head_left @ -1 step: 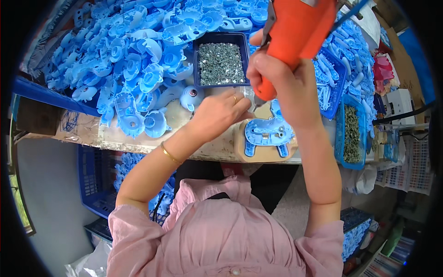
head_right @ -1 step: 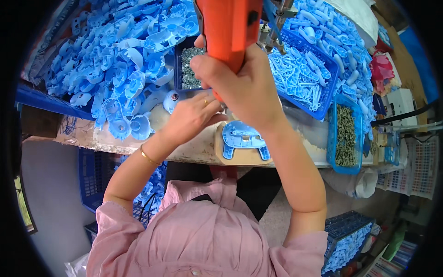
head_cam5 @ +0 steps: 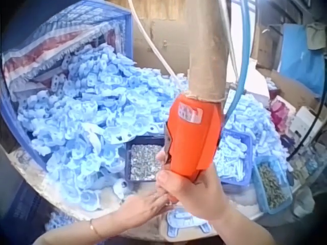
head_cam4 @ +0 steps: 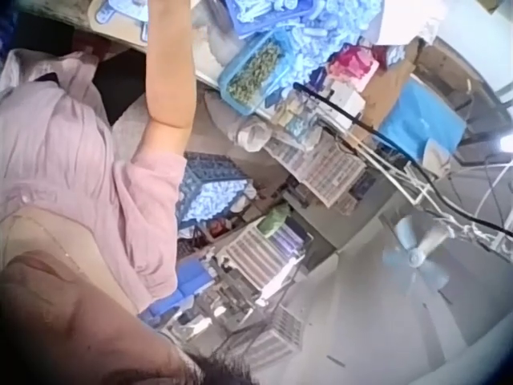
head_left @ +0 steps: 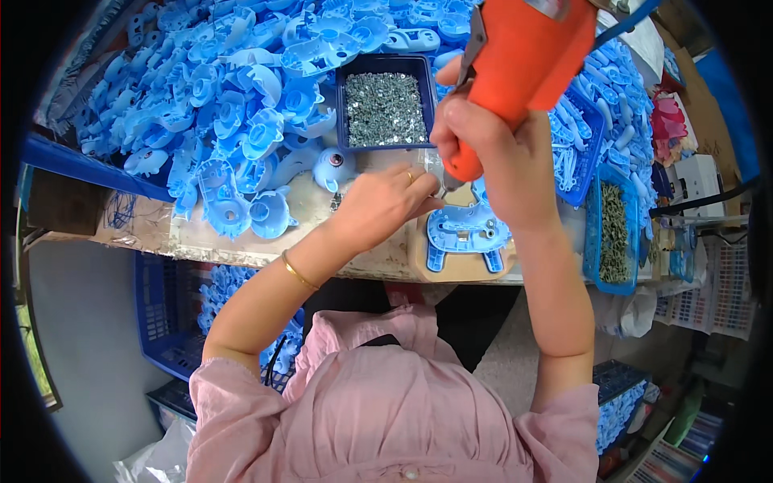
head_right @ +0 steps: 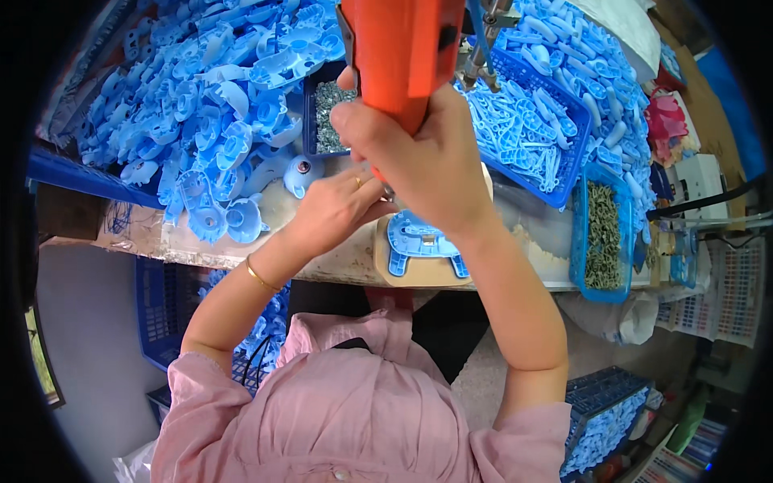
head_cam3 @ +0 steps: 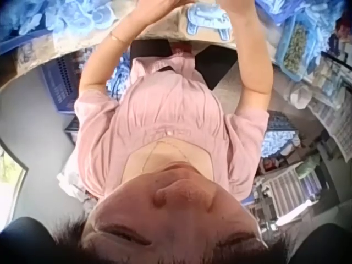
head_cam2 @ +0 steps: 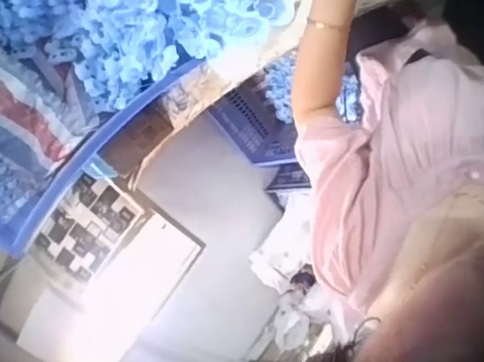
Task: Assembling plastic toy components using a pneumatic screwdriver and manual positioning.
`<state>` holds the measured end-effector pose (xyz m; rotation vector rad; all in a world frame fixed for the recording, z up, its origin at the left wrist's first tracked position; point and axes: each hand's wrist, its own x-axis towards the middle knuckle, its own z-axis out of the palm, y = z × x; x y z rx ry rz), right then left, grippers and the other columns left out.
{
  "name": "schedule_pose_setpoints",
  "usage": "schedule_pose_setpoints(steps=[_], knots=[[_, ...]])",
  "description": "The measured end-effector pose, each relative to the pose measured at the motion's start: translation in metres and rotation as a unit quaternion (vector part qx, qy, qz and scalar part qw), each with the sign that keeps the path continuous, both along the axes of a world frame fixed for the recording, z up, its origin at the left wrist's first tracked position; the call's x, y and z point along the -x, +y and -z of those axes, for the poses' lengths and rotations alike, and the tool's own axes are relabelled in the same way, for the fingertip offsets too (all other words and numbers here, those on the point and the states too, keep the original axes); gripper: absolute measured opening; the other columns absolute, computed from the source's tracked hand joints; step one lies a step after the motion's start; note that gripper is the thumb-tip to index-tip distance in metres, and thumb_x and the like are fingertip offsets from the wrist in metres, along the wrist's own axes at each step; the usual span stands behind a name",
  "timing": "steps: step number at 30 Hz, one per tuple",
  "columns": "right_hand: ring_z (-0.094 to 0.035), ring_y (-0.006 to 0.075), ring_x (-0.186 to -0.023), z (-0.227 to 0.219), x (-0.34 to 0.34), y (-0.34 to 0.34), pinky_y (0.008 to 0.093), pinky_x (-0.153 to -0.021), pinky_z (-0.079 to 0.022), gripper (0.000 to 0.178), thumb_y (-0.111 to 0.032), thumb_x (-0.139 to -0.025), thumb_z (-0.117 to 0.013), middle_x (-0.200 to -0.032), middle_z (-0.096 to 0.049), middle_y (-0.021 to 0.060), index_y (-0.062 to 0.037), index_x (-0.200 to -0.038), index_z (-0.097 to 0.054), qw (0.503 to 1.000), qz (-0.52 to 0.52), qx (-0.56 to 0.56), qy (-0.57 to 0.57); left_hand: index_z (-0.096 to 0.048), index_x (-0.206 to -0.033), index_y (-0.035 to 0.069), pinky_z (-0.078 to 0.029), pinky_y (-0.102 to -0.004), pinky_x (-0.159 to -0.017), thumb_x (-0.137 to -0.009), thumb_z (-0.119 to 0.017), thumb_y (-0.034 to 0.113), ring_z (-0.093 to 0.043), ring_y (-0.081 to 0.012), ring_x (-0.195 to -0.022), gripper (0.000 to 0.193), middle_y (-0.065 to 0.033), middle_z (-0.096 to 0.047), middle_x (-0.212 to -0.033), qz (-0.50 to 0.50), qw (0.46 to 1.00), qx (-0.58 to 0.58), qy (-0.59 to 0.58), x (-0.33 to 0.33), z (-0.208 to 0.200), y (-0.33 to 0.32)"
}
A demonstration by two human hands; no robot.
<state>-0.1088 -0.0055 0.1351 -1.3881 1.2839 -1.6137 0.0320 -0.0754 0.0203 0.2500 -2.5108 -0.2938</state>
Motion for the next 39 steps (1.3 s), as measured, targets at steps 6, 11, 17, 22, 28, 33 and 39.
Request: schedule_pose_setpoints(steps=[6,11,17,22,28,33,39], knots=[[-0.056,0.0117,-0.057,0.008,-0.009,0.013,0.0269,-0.054,-0.047,0.031,-0.014,-0.087,-0.058,-0.07,-0.062,0.0071,0.0045,-0.112,-0.057,0.999,0.021,0.025,-0.008,-0.059,-0.089,0.01,-0.052,-0.0368,-0.06,-0.087,-0.072,0.026,-0.065,-0.0237,-0.075,0.021,-0.0051,-0.06,-0.077,0.022,0.996,-0.076,0.049,-0.003,0.01,0.018],[-0.061,0.0087,-0.064,0.015,-0.004,0.017,0.0236,-0.059,-0.05,0.025,-0.013,-0.086,-0.069,-0.072,-0.065,0.0036,0.0052,-0.103,-0.066,0.996,0.003,0.035,-0.077,-0.059,-0.089,0.009,-0.052,-0.037,-0.061,-0.087,-0.072,0.024,-0.065,-0.0241,-0.075,0.02,-0.0062,-0.06,-0.077,0.021,0.993,-0.079,0.085,0.001,0.012,0.026],[-0.053,0.0105,-0.053,0.016,-0.008,0.02,0.0271,-0.055,-0.048,0.029,-0.007,-0.084,-0.061,-0.068,-0.06,0.0059,0.0038,-0.111,-0.057,0.999,0.011,0.001,-0.033,-0.06,-0.095,0.008,-0.052,-0.0375,-0.063,-0.084,-0.075,0.027,-0.065,-0.0257,-0.081,0.027,-0.0065,-0.062,-0.078,0.006,0.992,-0.105,0.069,-0.003,0.013,0.033],[-0.055,0.0094,-0.055,0.042,0.001,0.03,0.0238,-0.053,-0.046,0.027,-0.006,-0.086,-0.065,-0.071,-0.062,0.0067,0.0026,-0.11,-0.057,0.997,0.038,-0.056,-0.048,-0.057,-0.119,0.002,-0.05,-0.0421,-0.088,-0.066,-0.084,0.047,-0.059,-0.0313,-0.105,0.074,-0.0107,-0.067,-0.108,-0.019,0.991,-0.13,-0.008,-0.009,0.007,0.034],[-0.056,0.0095,-0.055,0.062,0.003,0.026,0.0235,-0.051,-0.046,0.025,-0.008,-0.087,-0.066,-0.073,-0.063,0.0085,0.0012,-0.109,-0.057,0.995,0.057,-0.031,-0.077,-0.058,-0.125,0.002,-0.047,-0.0392,-0.093,-0.066,-0.083,0.05,-0.056,-0.0278,-0.11,0.08,-0.0093,-0.061,-0.125,-0.034,0.991,-0.12,-0.055,-0.005,0.014,0.041],[-0.055,0.0095,-0.055,0.067,0.003,0.028,0.0238,-0.05,-0.045,0.022,-0.007,-0.087,-0.065,-0.072,-0.062,0.0086,0.0007,-0.106,-0.056,0.995,0.071,-0.031,-0.069,-0.059,-0.124,0.003,-0.047,-0.0384,-0.093,-0.067,-0.082,0.05,-0.056,-0.0271,-0.11,0.078,-0.0084,-0.061,-0.125,-0.034,0.99,-0.124,-0.06,-0.005,0.016,0.043],[-0.053,0.0092,-0.054,0.07,-0.002,0.031,0.0236,-0.047,-0.042,0.014,-0.003,-0.086,-0.062,-0.069,-0.06,0.0074,-0.0008,-0.097,-0.054,0.994,0.068,-0.029,-0.08,-0.059,-0.123,0.003,-0.046,-0.0382,-0.095,-0.066,-0.084,0.046,-0.056,-0.0265,-0.111,0.076,-0.0078,-0.061,-0.126,-0.043,0.99,-0.116,-0.075,-0.005,0.014,0.046]])
